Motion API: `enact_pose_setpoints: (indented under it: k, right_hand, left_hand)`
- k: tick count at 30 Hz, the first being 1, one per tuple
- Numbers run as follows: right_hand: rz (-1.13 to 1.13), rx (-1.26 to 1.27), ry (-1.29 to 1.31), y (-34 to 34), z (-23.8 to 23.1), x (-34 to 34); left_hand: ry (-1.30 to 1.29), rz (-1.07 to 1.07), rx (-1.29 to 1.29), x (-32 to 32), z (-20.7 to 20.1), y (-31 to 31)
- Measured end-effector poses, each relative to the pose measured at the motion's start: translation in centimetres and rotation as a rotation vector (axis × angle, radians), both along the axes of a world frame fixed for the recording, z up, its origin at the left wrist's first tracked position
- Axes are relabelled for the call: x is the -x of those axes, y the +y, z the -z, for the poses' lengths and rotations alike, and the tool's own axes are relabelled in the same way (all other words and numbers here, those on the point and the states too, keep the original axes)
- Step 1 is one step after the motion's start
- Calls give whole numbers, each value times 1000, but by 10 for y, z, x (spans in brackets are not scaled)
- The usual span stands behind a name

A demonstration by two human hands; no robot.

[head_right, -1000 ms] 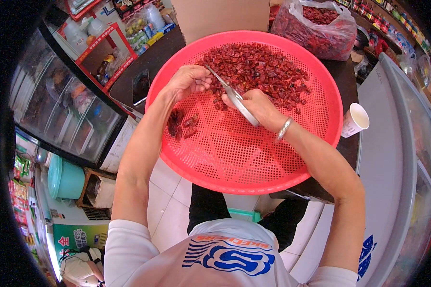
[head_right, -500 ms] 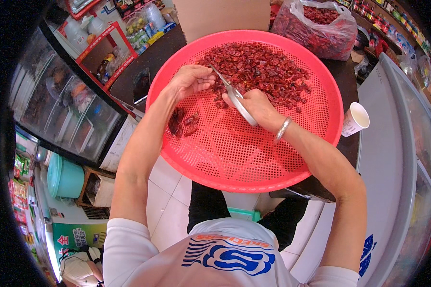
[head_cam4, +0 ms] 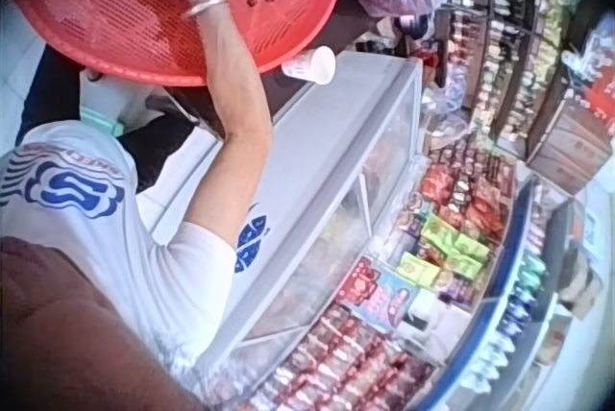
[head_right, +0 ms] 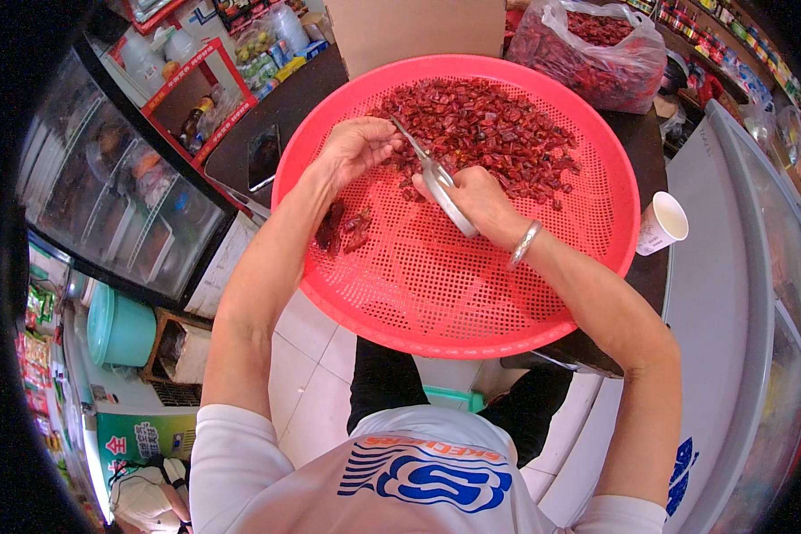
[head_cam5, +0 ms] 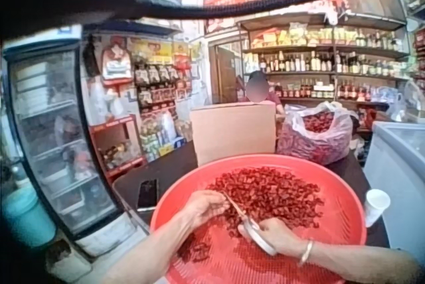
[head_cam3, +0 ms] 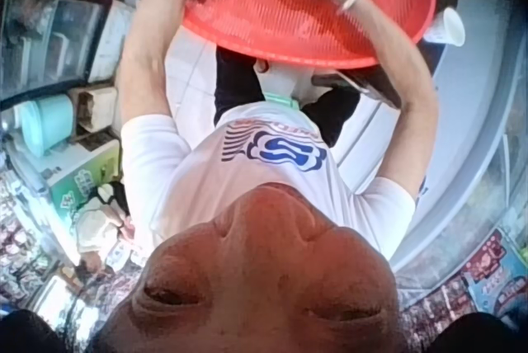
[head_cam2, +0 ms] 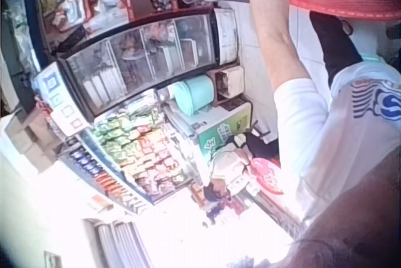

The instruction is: The person uses scissors to trim the stems off dried red chilies in a red plastic basket. They pick up each chili, cut the stem, and drop the trimmed piece back into the basket. The work continues steadily throughout the clip.

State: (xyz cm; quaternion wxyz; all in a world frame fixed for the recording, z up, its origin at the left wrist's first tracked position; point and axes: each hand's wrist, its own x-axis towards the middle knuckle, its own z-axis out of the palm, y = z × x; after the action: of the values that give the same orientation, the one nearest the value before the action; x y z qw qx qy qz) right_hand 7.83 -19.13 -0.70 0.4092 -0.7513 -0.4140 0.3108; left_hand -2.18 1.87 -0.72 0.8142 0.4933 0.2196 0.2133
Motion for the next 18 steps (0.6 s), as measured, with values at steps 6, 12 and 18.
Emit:
enact_pose_setpoints:
  k: [6, 12, 18]
  right_hand:
    - [-76, -17, 125, -2, -3, -4]
    - [-118, -11, 124, -2, -4, -6]
    - [-113, -19, 94, -1, -1, -6]
  left_hand:
    - [-21, 19, -55, 3, -5, 4]
    - [-23, 104, -68, 8, -11, 10]
    - [-14, 91, -82, 7, -11, 8]
